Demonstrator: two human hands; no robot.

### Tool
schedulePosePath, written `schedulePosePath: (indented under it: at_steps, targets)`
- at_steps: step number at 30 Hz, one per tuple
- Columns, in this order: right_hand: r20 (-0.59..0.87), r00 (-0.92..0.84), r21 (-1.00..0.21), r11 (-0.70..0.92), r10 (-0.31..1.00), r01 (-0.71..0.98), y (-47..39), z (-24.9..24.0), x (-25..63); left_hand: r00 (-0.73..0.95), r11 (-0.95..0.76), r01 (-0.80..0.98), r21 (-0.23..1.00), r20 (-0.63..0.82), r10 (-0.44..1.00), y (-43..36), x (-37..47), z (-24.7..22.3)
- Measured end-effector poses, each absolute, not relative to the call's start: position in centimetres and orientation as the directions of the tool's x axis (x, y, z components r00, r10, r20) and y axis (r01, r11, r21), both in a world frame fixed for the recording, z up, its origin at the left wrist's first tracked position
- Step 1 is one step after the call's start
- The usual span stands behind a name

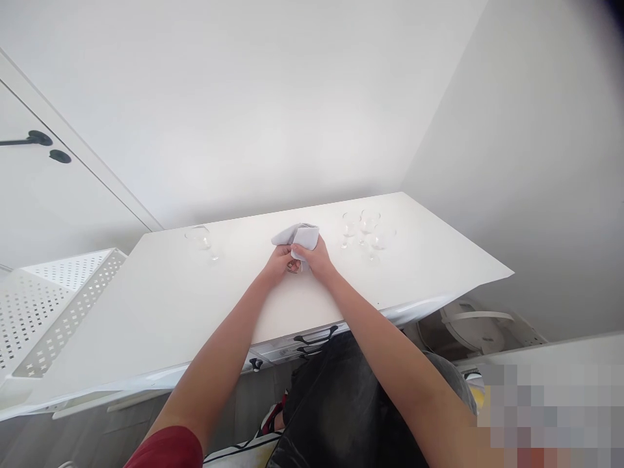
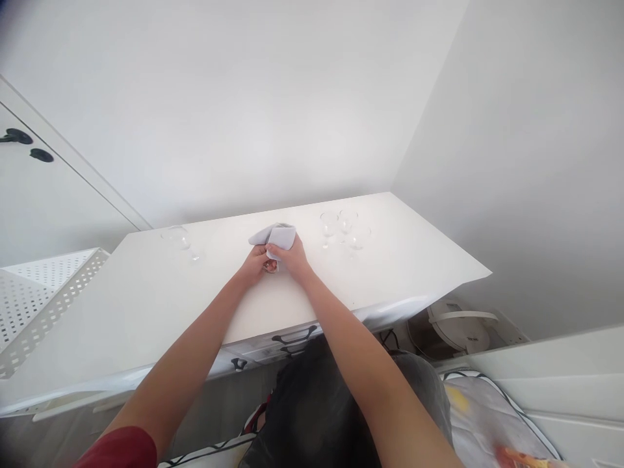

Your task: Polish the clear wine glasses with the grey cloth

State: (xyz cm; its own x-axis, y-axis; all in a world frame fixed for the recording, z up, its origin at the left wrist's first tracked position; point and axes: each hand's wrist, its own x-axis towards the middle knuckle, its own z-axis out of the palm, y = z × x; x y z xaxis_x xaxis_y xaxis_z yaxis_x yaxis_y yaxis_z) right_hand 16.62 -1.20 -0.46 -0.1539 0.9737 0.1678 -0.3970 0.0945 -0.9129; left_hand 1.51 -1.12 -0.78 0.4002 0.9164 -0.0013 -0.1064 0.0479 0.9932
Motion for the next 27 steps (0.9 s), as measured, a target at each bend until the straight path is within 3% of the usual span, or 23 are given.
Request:
schedulePosePath:
  at_steps: [3,5,9,12,15,23,27]
  targets:
    - [0.24,0.101,-0.901,0.26,0.966,-0.346,-1.2,-0.3,16.8,0.453,0.014,-0.016,1.0,-0.006,0.891,-1.2,1.7,-0.9]
    - [0.229,0.188,-0.873,0.287,0.955,-0.394,-0.9,-0.2,17.4,0.52,0.008,0.045,0.999,-0.03,0.854,-1.4,1.9,-0.7]
    - [0.029,-0.061,-0.802,-0.013,0.998,-0.597,-0.2,-0.3,18.4,0.59,0.023,0.05,0.998,-0.048,0.806,-1.9,2.1,-0.4]
    - [0.002,-0.232,-0.764,-0.149,0.973,-0.628,-0.2,-0.4,18.2,0.523,0.036,-0.003,0.999,-0.029,0.852,-1.8,2.0,-0.4]
    - [0.058,-0.27,-0.794,-0.12,0.961,-0.596,-0.5,-0.5,17.5,0.428,0.058,-0.059,0.997,-0.028,0.903,-1.3,1.9,-0.8]
    - [0.222,-0.142,-0.872,0.132,0.965,-0.471,-0.5,-0.5,16.6,0.216,0.051,-0.162,0.985,-0.015,0.976,-0.9,2.5,-1.4]
    - [0.111,-0.103,-0.868,0.046,0.988,-0.494,-0.3,-0.6,16.7,0.062,-0.074,-0.276,0.958,0.094,0.994,-0.6,2.2,-1.0]
